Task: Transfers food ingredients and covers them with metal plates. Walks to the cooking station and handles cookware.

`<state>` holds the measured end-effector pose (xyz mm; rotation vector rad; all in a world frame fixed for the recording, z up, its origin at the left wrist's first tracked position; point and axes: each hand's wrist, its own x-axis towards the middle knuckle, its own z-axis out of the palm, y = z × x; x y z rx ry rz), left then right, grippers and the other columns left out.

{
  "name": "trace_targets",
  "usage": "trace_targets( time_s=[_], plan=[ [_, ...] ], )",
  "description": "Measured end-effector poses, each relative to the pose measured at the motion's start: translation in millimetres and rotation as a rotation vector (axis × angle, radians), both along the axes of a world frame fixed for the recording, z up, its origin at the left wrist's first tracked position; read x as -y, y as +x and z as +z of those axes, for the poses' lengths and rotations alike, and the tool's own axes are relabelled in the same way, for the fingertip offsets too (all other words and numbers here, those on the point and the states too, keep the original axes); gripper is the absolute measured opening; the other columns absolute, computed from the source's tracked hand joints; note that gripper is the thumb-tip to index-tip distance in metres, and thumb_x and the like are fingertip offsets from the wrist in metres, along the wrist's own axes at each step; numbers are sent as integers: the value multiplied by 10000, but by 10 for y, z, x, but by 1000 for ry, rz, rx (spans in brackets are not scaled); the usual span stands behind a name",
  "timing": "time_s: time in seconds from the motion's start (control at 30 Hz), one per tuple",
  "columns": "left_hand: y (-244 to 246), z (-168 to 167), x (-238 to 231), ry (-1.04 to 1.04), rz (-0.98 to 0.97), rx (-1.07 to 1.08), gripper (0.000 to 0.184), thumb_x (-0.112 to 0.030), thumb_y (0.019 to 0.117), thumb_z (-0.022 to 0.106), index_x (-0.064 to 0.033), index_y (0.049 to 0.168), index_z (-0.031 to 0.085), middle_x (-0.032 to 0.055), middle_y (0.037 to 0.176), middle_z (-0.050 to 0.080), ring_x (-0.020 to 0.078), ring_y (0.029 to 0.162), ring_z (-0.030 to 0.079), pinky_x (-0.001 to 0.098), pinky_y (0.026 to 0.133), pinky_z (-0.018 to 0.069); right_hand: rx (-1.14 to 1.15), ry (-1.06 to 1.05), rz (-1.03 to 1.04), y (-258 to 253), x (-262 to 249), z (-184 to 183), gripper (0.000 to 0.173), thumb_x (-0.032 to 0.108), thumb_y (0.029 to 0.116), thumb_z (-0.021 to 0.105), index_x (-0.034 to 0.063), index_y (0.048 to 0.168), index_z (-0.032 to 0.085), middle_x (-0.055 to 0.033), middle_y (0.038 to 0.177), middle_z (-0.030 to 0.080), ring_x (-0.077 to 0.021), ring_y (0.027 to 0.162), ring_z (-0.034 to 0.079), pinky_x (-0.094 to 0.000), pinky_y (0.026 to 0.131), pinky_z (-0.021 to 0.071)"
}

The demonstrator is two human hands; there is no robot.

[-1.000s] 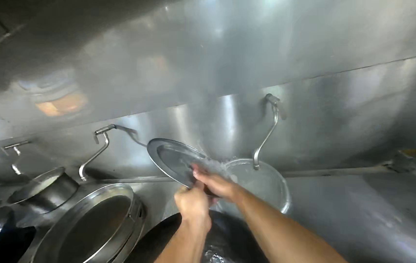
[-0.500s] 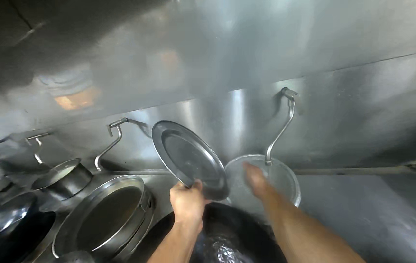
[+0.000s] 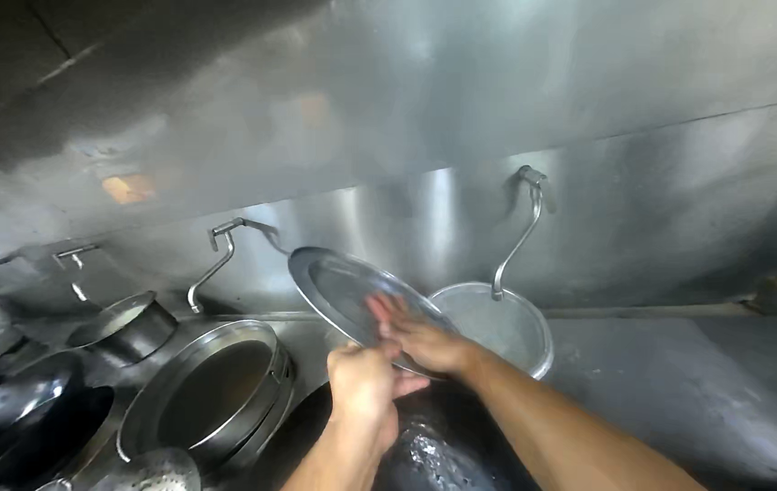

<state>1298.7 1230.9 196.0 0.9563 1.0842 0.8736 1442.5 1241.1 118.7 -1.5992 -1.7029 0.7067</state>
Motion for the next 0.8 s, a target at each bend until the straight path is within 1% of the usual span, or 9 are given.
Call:
trace_targets(
  time_s=[0.1, 0.23, 0.3, 0.37, 0.4, 0.5, 0.57, 0.7, 0.8],
  plan=[
    [-152, 20, 50, -29, -32, 46, 145, 20, 1010, 523, 98, 1123, 569, 284, 822, 716, 381, 632, 740, 516, 567, 647, 63, 76, 110, -84, 43, 109, 533, 431, 1120, 281, 321, 1641, 275, 65, 1733, 139, -274, 1604, 36, -705, 1217, 75],
    [-541, 73, 128, 15, 18, 38, 129, 59, 993, 510, 99, 1114, 530, 297, 809, 716, 402, 602, 733, 537, 525, 640, 347, -170, -270, 324, 325, -267, 650, 657, 1046, 318, 424, 1641, 197, 3, 1739, 126, -421, 1585, 26, -839, 1131, 50],
    [-720, 92, 158, 26, 10, 60, 142, 59, 997, 505, 90, 1135, 519, 293, 815, 716, 409, 609, 733, 553, 528, 638, 181, -201, -506, 418, 703, -368, 757, 689, 1003, 427, 321, 1644, 263, -41, 1702, 264, -339, 1578, 178, -723, 1210, 132],
    [-817, 123, 185, -20, -29, 117, 139, 46, 1007, 479, 83, 1138, 508, 292, 810, 713, 409, 609, 729, 565, 533, 631, -261, -107, -704, 357, 1172, -349, 669, 533, 1008, 588, 188, 1564, 450, -87, 1501, 559, -244, 1348, 561, -505, 1118, 457],
    [-841, 128, 201, -54, -59, 137, 121, 33, 1015, 468, 75, 1121, 508, 280, 789, 709, 397, 594, 725, 559, 526, 628, -548, -62, -723, 272, 1396, -301, 533, 442, 1047, 565, 130, 1479, 545, -113, 1296, 680, -232, 1104, 692, -438, 940, 576],
    [-776, 39, 371, -157, -223, 203, 92, 22, 1010, 449, 55, 1075, 504, 266, 782, 702, 386, 586, 720, 551, 502, 618, -1199, -68, -410, 70, 2067, -200, 560, 494, 1100, 285, 39, 1248, 575, -217, 937, 740, -324, 724, 744, -445, 620, 636],
    [-620, -74, 546, -194, -380, 217, 103, 14, 1004, 446, 53, 1067, 518, 262, 809, 704, 381, 611, 724, 540, 512, 620, -1491, 54, -362, -32, 2468, -212, 320, 324, 936, 547, 53, 1042, 681, -195, 882, 743, -301, 691, 735, -429, 557, 617],
    [-47, -239, 785, -127, -560, -9, 271, -167, 1078, 531, 16, 1277, 508, 242, 958, 715, 356, 754, 747, 502, 638, 648, -1476, 479, -821, -176, 3185, -12, 401, -64, 663, 636, -5, 1051, 556, -201, 873, 712, -293, 746, 734, -466, 602, 627],
    [520, -500, 831, -64, -524, -172, 414, -289, 1070, 566, -3, 1366, 523, 225, 1028, 714, 331, 860, 740, 477, 744, 621, -1211, 544, -1132, -128, 3669, 114, 446, -120, 681, 619, -42, 1111, 532, -207, 880, 715, -303, 721, 739, -469, 568, 638]
  ],
)
